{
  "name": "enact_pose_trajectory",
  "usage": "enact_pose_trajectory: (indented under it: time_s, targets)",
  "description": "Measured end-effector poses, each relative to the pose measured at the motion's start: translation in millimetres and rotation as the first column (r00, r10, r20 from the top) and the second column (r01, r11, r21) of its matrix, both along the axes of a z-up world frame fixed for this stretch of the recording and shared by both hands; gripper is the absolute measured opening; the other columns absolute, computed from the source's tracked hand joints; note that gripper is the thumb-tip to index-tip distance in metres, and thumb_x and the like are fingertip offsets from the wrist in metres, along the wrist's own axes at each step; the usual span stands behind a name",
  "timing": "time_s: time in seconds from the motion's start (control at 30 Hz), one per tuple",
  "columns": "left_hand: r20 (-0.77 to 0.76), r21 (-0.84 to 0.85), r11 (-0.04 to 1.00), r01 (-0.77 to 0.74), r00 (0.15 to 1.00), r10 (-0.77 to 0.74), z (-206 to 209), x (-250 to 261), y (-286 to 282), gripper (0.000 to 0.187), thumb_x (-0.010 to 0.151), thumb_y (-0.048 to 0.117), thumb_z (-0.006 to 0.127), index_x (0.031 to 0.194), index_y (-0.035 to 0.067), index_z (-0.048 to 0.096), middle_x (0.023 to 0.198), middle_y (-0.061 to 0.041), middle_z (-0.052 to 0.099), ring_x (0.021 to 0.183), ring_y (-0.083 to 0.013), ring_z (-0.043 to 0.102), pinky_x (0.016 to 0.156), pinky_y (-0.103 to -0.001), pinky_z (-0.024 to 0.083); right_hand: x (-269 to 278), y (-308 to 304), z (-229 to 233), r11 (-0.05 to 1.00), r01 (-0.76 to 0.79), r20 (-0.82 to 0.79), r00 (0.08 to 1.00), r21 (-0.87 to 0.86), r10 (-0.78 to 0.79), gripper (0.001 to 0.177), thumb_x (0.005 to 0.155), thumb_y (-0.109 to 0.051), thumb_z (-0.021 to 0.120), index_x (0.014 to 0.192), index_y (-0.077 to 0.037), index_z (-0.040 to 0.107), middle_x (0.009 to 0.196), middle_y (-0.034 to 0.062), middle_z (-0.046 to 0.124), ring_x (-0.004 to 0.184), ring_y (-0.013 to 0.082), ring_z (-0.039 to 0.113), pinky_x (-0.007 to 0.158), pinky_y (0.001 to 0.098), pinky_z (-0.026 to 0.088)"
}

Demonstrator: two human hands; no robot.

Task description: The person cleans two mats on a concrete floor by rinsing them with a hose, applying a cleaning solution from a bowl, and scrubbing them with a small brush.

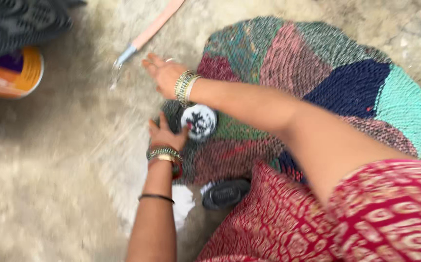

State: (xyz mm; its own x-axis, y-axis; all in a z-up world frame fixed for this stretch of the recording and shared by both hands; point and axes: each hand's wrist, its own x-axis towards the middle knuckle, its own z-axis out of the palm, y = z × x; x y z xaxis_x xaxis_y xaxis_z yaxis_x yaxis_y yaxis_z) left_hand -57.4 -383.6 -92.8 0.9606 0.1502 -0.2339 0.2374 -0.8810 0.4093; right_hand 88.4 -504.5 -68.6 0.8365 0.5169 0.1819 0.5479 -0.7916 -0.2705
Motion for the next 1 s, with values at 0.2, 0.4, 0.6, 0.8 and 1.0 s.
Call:
enact_pose_trajectory:
  time_s: [0.2,0.4,0.6,0.8,1.0]
  targets:
    - [0.195,0.051,0.995,-0.083,0.978,0.071,1,46,-31,0.092,0.084,0.037,0.067,0.160,0.011,0.025,0.169,-0.017,0.020,0.156,-0.0335,0.013,0.119,-0.064,0.017,52,52,16,0.986,0.153,-0.285,0.944,-0.069,-0.167,0.090,0.092,-0.042,0.063,0.164,-0.031,0.011,0.130,0.0200,0.063,0.105,0.0357,0.069,0.091,0.0457,0.055]
    - [0.218,-0.032,0.988,-0.148,0.964,0.152,-8,71,-35,0.082,0.087,0.034,0.063,0.158,0.006,0.030,0.166,-0.018,0.027,0.156,-0.0356,0.013,0.122,-0.062,0.006,85,52,2,0.952,0.293,-0.378,0.894,0.090,-0.239,0.059,0.097,-0.061,0.052,0.146,-0.028,0.045,0.111,0.0123,0.074,0.104,0.0310,0.072,0.090,0.0471,0.055]
    - [0.252,0.052,0.998,-0.022,0.968,0.008,-36,59,-51,0.078,0.092,0.035,0.061,0.157,0.003,0.032,0.165,-0.022,0.025,0.154,-0.0392,0.012,0.121,-0.060,0.003,103,6,-13,0.894,0.318,-0.178,0.906,-0.316,-0.385,0.031,0.095,-0.023,0.062,0.125,-0.015,0.069,0.116,0.0098,0.074,0.104,0.0267,0.074,0.079,0.0454,0.060]
    - [0.268,0.078,0.993,0.092,0.957,-0.109,-34,58,-65,0.073,0.094,0.033,0.059,0.156,0.004,0.034,0.166,-0.020,0.025,0.155,-0.0385,0.012,0.123,-0.057,0.002,48,-182,36,0.690,0.262,-0.119,0.884,-0.675,-0.452,0.032,0.089,-0.018,0.072,0.119,-0.007,0.073,0.118,0.0158,0.072,0.109,0.0310,0.071,0.080,0.0467,0.059]
    - [0.218,0.109,0.985,0.133,0.964,-0.154,-24,42,-89,0.071,0.095,0.038,0.058,0.155,0.008,0.037,0.166,-0.018,0.025,0.155,-0.0374,0.010,0.123,-0.056,0.000,9,-323,76,0.609,0.438,-0.065,0.775,-0.661,-0.629,0.035,0.092,-0.016,0.071,0.125,-0.005,0.072,0.125,0.0211,0.071,0.116,0.0368,0.070,0.086,0.0507,0.059]
